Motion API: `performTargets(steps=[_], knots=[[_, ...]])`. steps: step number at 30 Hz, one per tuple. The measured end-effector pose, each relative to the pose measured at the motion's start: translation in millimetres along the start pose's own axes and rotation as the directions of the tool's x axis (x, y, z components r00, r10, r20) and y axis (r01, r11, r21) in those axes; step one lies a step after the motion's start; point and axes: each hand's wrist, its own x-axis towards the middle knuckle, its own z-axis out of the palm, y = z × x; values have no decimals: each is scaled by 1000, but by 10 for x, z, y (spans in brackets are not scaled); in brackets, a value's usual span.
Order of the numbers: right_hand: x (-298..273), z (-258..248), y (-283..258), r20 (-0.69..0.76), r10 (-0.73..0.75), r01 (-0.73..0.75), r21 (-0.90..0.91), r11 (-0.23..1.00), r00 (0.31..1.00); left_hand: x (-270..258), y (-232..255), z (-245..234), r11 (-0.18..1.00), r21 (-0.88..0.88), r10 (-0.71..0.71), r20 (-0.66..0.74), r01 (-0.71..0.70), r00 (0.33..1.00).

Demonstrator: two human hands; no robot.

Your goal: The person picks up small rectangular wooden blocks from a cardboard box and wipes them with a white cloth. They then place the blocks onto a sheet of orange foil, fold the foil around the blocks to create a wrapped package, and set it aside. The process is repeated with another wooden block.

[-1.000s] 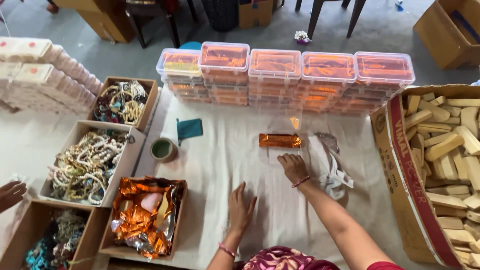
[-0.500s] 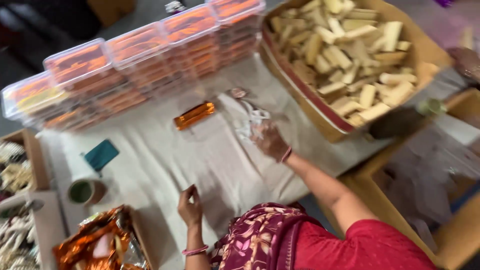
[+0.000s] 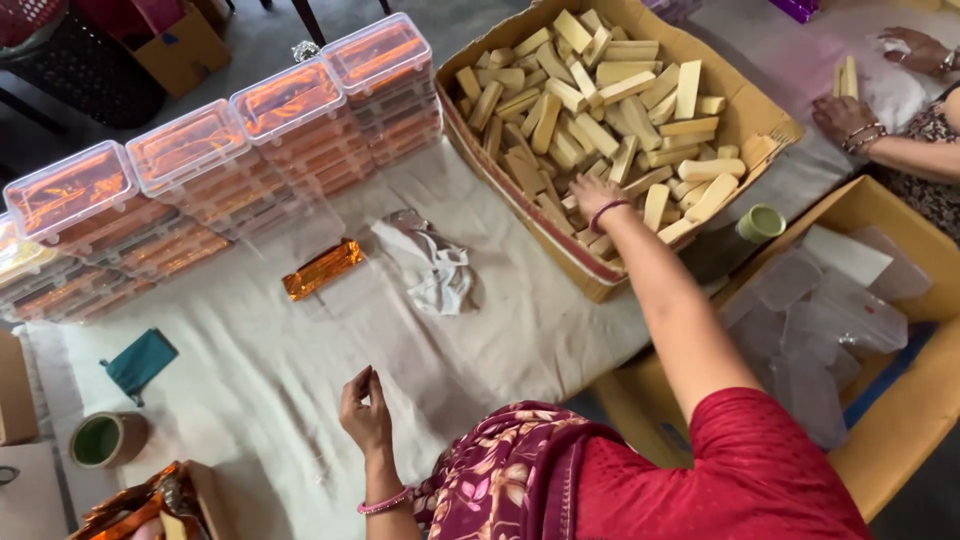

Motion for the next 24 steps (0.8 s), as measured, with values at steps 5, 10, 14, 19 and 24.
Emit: performTargets(steps=[5, 10, 14, 19, 24], knots=[[121, -280, -100, 106, 9, 1, -93, 996, 994, -207, 7, 209, 1000, 12, -26, -20, 27, 999], [137, -1116, 92, 109, 410, -424, 267, 866, 906, -320, -20, 258, 996, 81, -19, -73, 25, 997], [256, -474, 420, 58, 802, -707, 512, 487, 595, -428, -34, 199, 984, 23, -176, -111, 179, 978], [515, -332, 266, -220, 748, -453, 678, 579, 626, -596, -370, 197, 991, 50, -116, -142, 124, 983], [-298, -1960, -2185, -237, 110, 185, 917, 353, 965, -514, -345, 10, 994, 0, -106, -89, 106, 990]])
